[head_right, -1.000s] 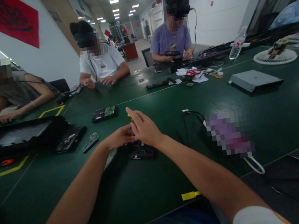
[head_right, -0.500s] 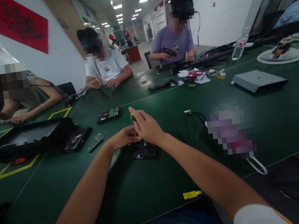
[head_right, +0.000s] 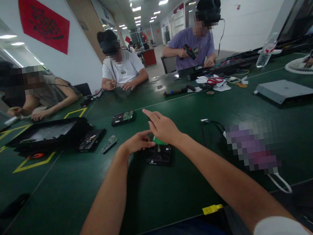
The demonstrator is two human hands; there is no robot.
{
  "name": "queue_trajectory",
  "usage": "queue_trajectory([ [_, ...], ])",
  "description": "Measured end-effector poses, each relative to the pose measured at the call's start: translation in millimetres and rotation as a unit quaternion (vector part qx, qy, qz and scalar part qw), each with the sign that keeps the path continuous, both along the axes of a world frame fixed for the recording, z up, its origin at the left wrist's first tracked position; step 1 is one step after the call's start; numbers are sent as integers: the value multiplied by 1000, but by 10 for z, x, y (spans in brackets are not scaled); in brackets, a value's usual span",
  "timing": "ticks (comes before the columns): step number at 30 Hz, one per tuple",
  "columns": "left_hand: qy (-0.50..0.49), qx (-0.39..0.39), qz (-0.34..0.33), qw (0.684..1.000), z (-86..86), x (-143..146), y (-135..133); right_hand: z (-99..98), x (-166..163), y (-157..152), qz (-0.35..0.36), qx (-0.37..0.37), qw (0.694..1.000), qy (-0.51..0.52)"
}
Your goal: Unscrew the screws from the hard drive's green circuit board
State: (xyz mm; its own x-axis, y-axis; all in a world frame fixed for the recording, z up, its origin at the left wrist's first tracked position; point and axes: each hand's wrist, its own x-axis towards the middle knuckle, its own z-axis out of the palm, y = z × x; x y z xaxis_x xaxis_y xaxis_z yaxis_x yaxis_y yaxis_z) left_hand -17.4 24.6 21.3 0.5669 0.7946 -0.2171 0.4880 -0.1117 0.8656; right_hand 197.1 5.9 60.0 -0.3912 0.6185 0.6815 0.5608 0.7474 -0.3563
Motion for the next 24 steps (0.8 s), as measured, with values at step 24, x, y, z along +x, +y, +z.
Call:
queue_trajectory([
  [24, 2, -6, -16, 1000, -22, -20, 44, 399, -83, 139, 17, 18, 999, -37],
])
